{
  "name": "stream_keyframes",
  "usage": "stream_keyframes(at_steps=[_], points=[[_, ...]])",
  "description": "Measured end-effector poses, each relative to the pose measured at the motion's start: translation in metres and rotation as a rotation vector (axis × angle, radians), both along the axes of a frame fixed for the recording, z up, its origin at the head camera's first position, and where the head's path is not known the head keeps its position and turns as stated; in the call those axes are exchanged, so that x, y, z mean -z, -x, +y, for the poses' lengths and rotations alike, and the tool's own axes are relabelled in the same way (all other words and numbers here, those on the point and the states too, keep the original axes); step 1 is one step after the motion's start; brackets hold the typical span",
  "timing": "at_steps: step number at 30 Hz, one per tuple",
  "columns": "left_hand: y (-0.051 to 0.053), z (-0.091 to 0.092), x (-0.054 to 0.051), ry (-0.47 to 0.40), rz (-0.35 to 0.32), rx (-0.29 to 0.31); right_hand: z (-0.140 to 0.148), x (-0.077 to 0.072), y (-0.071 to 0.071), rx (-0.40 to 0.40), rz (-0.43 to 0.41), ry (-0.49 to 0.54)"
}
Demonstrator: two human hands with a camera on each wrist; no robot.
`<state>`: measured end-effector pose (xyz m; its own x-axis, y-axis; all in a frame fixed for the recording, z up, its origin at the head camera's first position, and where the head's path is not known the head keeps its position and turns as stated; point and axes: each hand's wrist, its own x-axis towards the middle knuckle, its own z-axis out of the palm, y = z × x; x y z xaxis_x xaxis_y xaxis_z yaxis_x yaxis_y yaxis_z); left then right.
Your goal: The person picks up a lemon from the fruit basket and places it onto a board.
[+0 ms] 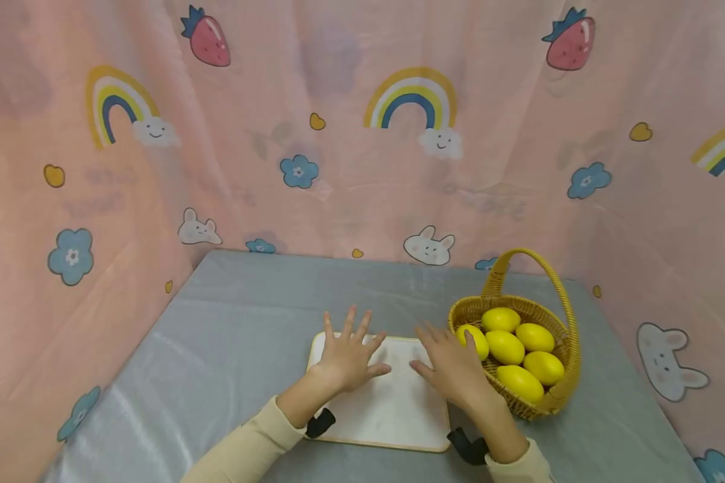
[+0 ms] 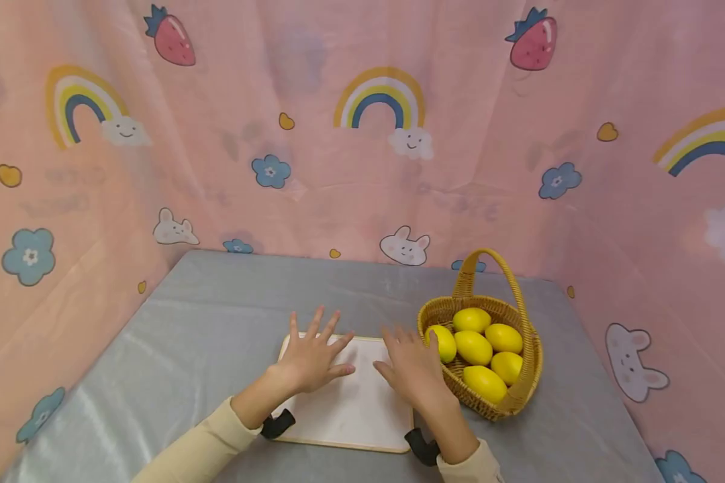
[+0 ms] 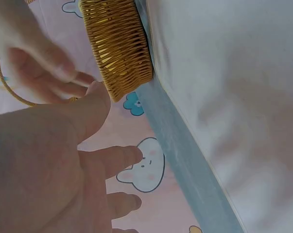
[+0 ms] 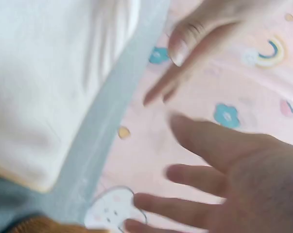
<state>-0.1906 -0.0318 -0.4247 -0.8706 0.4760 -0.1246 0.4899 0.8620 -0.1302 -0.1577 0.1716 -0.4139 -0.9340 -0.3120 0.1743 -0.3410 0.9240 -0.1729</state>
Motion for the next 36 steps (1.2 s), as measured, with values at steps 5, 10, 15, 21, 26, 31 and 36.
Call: stream_keyframes(at_steps=[5,10,15,21,26,31,36], points=[[0.001,0.002,0.001,-0.030,-0.004,0.013,0.018,-0.014,-0.004,-0.040,0.517,0.185],[0.000,0.003,0.000,-0.037,-0.007,0.021,0.035,-0.027,-0.006,-0.014,0.936,0.354],[0.000,0.004,-0.001,-0.033,-0.005,0.028,0.055,-0.029,-0.015,0.214,1.005,0.500],[0.001,0.006,0.000,-0.042,-0.013,0.031,0.078,-0.018,-0.031,0.394,0.752,0.754],[0.002,0.006,0.001,-0.049,-0.014,0.038,0.087,-0.003,-0.046,0.584,0.554,0.895],[0.002,0.007,0.000,-0.037,-0.008,0.040,0.106,0.019,-0.058,0.640,0.334,0.896],[0.001,0.011,-0.004,-0.029,-0.007,0.048,0.131,0.046,-0.060,0.469,0.160,0.770]])
